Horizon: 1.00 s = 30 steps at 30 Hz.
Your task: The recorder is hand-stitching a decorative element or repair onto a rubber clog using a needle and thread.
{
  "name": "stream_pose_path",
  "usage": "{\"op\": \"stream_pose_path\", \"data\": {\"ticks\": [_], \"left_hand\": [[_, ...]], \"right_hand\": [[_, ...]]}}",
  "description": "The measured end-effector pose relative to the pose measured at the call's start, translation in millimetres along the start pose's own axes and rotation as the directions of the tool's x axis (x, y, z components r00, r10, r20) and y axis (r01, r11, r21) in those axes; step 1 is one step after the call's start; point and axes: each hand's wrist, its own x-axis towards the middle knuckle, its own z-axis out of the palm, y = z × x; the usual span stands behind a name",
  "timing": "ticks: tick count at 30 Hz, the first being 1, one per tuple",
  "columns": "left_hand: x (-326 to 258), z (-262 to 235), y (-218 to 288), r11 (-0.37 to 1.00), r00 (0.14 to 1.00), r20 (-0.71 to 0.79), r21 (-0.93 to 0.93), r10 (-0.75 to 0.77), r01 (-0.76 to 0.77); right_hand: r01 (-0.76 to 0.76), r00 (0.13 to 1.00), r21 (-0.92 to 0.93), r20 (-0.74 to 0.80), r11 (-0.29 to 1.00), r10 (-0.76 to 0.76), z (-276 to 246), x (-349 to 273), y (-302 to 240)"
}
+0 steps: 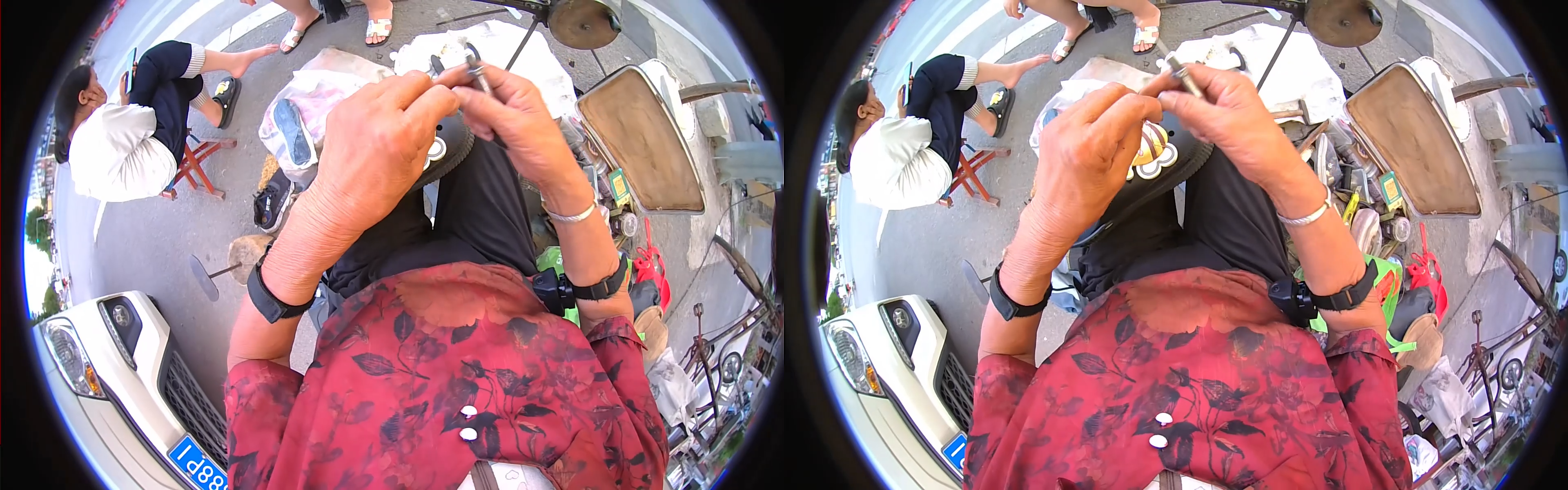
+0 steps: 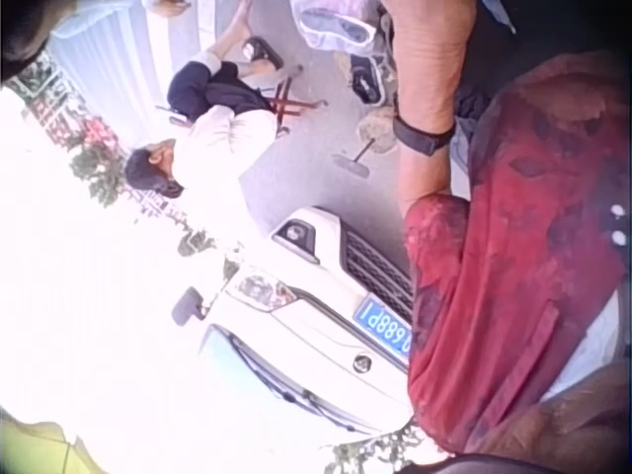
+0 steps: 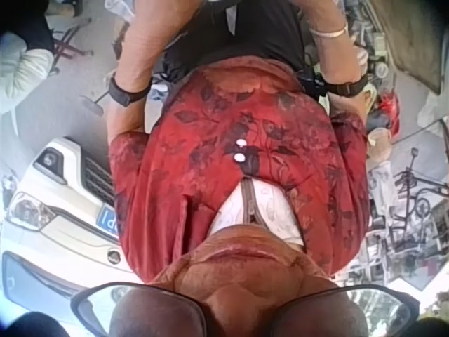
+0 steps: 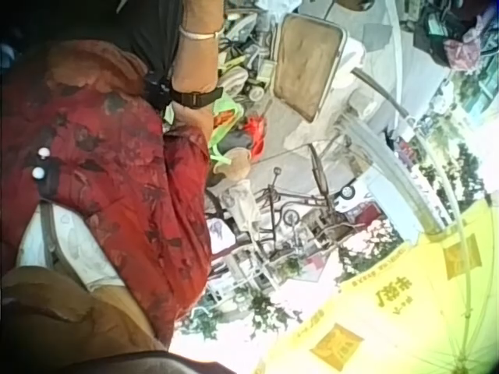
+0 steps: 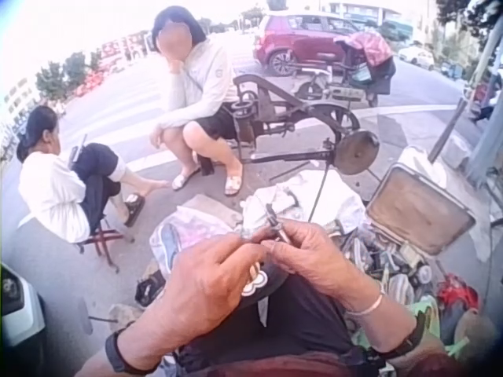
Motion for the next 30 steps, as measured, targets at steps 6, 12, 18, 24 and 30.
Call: {"op": "stream_pose_path", "data": {"ticks": [6, 12, 18, 24, 30], "left_hand": [[0, 3, -1, 0.986, 0.973, -0.170, 0.083, 0.155, -0.142], [-11, -7, -5, 0.998, 0.957, -0.284, 0.028, 0.065, -0.060], [-84, -25, -12, 0.849, 0.862, -0.029, -0.194, -0.507, 0.492], [-97, -21, -3, 0.792, 0.811, 0.102, -0.177, -0.576, 0.585], [-119, -9, -8, 0.802, 0.791, 0.173, -0.011, -0.587, 0.597]], "right_hand": [[-0.073, 0.985, 0.047, 0.162, 0.996, 0.065, 5, 1, 10], [0.003, 1.000, -0.063, 0.001, 0.998, -0.003, -6, 5, 23], [0.045, 0.982, 0.220, -0.187, 0.974, -0.003, -27, 7, 45], [0.039, 0.980, 0.287, -0.198, 0.957, 0.020, -29, 10, 46], [0.077, 0.975, 0.375, -0.224, 0.924, 0.009, -32, 13, 37]]}}
